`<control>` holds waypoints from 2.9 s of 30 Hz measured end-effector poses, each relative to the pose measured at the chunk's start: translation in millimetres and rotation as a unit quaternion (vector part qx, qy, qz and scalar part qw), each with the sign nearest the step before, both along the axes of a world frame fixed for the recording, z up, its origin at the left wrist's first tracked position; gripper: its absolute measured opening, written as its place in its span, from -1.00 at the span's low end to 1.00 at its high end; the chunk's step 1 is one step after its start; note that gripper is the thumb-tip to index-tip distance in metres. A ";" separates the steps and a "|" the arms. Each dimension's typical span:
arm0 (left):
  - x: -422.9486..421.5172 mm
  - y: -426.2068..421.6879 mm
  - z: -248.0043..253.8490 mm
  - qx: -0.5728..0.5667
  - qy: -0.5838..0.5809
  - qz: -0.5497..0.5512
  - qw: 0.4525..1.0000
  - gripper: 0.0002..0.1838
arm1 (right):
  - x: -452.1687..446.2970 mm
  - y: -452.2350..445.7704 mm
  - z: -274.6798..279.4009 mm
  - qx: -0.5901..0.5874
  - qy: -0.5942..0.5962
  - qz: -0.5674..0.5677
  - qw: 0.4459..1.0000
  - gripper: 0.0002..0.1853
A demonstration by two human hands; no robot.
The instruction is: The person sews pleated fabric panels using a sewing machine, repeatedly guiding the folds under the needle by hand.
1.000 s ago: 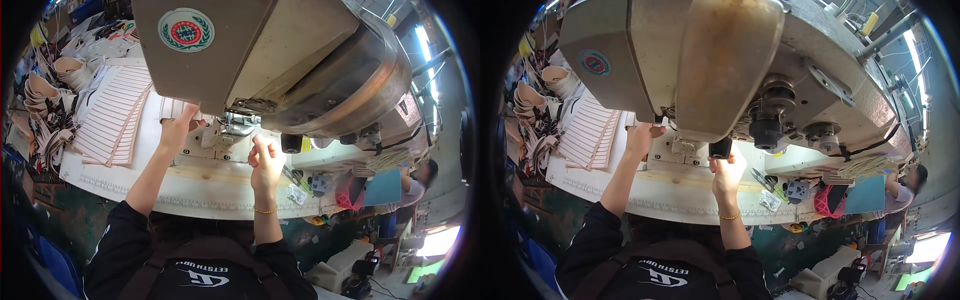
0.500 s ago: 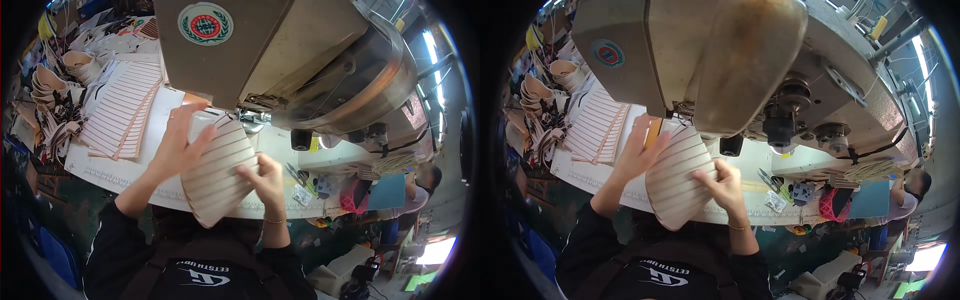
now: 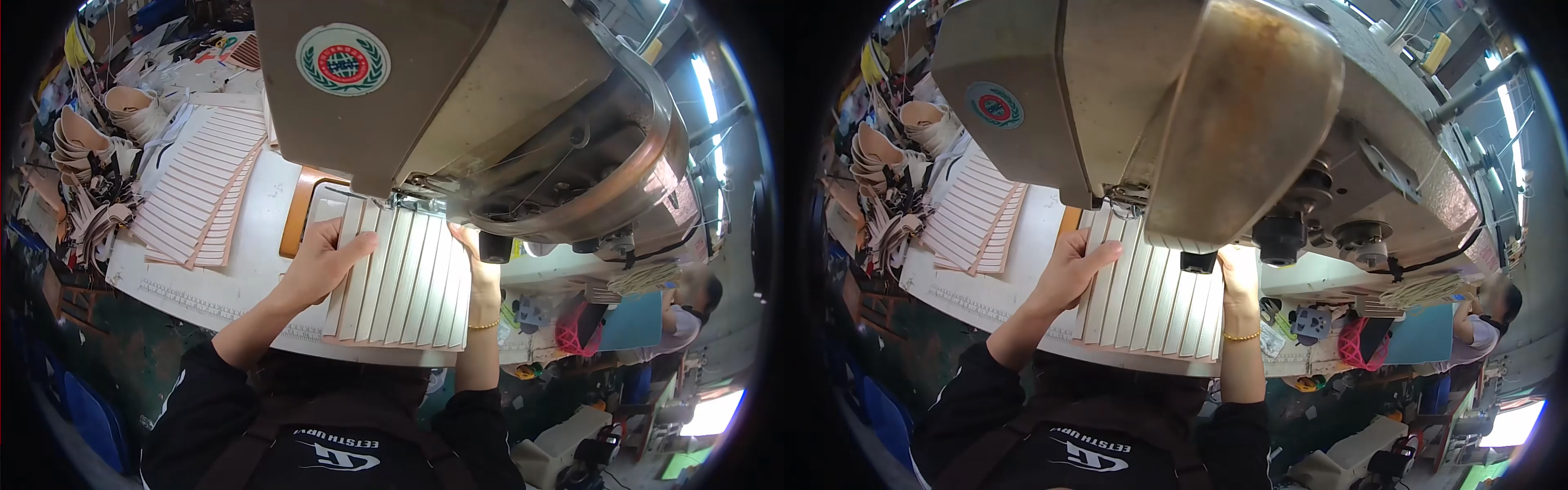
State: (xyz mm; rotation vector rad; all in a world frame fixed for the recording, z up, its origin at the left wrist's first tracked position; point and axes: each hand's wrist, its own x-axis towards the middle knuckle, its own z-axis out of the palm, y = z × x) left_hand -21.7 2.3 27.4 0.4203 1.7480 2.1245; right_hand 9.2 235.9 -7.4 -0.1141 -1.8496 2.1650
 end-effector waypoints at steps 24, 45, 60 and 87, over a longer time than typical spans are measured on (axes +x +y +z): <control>26.4 -6.6 -20.9 -0.003 0.001 0.010 1.000 -0.85 | 65.3 -34.5 -13.4 0.603 0.191 -0.206 0.746 -0.63; -24.8 0.9 18.4 0.008 -0.088 -0.017 0.996 -0.89 | -2.2 -4.2 -8.7 0.527 0.247 -0.360 0.729 -0.93; -76.5 9.2 17.2 0.040 -0.052 -0.041 0.997 -0.97 | -28.1 10.0 -19.9 0.468 0.078 -0.265 0.840 -0.82; -49.1 11.3 5.8 0.106 -0.060 0.126 0.985 -0.83 | -20.2 4.2 -16.8 0.392 0.136 -0.373 0.830 -0.73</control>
